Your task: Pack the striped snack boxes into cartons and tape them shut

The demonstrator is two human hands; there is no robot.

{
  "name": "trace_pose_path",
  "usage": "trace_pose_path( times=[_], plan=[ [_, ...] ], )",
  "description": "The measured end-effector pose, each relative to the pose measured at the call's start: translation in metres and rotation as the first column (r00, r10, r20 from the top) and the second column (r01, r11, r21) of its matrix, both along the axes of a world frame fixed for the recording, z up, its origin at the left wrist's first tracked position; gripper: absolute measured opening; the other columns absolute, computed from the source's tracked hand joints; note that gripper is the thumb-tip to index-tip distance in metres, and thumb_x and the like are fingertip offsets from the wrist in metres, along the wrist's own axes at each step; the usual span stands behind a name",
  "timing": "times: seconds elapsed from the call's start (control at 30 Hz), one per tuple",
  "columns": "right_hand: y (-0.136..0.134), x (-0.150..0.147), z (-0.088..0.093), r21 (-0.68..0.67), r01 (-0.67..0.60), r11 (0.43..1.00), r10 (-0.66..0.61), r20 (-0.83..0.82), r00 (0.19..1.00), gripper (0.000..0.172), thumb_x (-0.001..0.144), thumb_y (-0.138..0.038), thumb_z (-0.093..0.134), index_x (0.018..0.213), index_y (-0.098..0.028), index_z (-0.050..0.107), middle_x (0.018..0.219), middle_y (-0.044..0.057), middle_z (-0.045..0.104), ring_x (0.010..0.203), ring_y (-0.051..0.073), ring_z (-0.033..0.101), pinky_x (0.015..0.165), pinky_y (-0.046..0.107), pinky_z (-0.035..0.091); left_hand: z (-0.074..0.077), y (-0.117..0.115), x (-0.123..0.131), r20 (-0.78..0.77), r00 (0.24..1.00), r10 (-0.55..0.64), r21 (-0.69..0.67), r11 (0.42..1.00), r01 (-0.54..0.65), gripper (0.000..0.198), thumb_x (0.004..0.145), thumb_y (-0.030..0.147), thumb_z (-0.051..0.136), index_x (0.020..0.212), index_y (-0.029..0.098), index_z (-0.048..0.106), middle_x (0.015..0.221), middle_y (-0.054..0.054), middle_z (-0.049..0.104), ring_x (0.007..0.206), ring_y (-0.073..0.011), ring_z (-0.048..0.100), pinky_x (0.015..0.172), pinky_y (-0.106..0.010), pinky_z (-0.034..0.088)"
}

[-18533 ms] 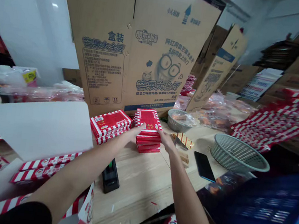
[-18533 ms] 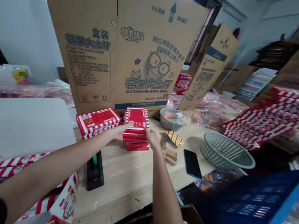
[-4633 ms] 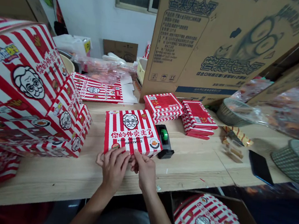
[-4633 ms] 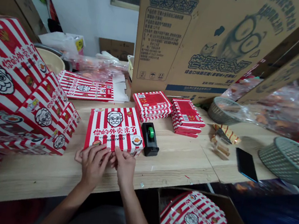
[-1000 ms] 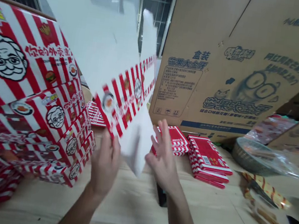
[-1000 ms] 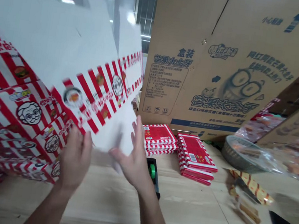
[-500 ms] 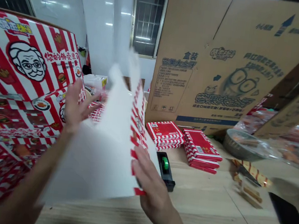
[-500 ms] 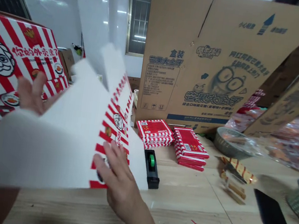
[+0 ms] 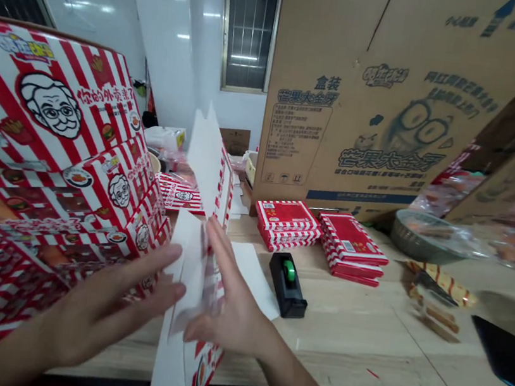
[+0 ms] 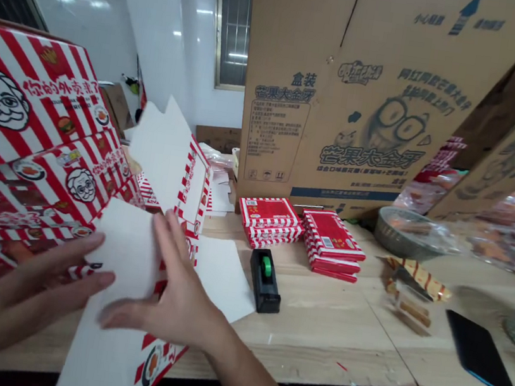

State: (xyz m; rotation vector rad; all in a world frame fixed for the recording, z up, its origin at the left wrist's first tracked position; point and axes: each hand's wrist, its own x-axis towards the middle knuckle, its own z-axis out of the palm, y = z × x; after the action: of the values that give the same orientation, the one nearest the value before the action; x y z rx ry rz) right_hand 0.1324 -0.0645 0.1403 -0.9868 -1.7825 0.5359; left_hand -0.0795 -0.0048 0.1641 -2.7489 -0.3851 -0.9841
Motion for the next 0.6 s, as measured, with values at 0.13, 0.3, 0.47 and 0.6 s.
trace_pose_path(
  times=[0.13,0.3,0.47,0.6],
  plan=[
    [0.004,-0.011,-0.002,0.076,-0.026,0.997,0.017,0.122,0.992,0.116,0.059,-0.034,0.077,0.142,-0.027,-0.004,0.149,0.010,-0.010,0.136,0.028,-0.002,0.107,0.048,0.020,-0.010,0.002,-0.002,-0.100,0.995,-0.004,-0.008,1.000,0.003,0.054,0.087,0.021,0.043,0.136,0.039,0.028,0.130,0.004,0.050,0.101,-0.0151,0.061,0.075,-0.017,0.054],
    [-0.001,-0.005,-0.014,0.116,-0.021,0.993,0.001,0.168,0.986,0.101,0.068,-0.029,0.070,0.142,-0.026,0.001,0.150,0.009,-0.003,0.137,0.026,0.003,0.109,0.047,0.018,-0.014,0.007,-0.009,-0.236,0.972,0.016,0.195,0.980,0.031,0.032,0.085,0.018,0.044,0.112,0.031,0.057,0.123,0.003,0.056,0.126,-0.0190,0.039,0.094,-0.027,0.045],
    [-0.014,-0.014,-0.027,0.007,0.349,0.937,-0.349,0.061,0.935,0.083,0.077,-0.006,0.041,0.142,-0.019,-0.009,0.148,0.014,0.014,0.134,0.024,0.023,0.105,0.047,0.029,0.004,0.007,0.013,-0.212,0.977,0.006,0.451,0.888,0.093,0.020,0.082,0.012,0.048,0.087,0.025,0.063,0.119,0.005,0.059,0.132,-0.0186,0.027,0.107,-0.035,0.031],
    [-0.027,0.002,-0.038,-0.167,0.512,0.843,-0.533,-0.125,0.837,0.072,0.085,-0.018,0.042,0.143,-0.017,-0.001,0.135,0.015,0.044,0.118,0.020,0.048,0.090,0.033,0.048,0.019,-0.005,0.032,-0.254,0.965,-0.065,0.463,0.867,0.181,0.023,0.083,0.010,0.044,0.083,0.024,0.062,0.110,0.004,0.064,0.123,-0.0100,0.039,0.114,-0.032,0.012]
  ],
)
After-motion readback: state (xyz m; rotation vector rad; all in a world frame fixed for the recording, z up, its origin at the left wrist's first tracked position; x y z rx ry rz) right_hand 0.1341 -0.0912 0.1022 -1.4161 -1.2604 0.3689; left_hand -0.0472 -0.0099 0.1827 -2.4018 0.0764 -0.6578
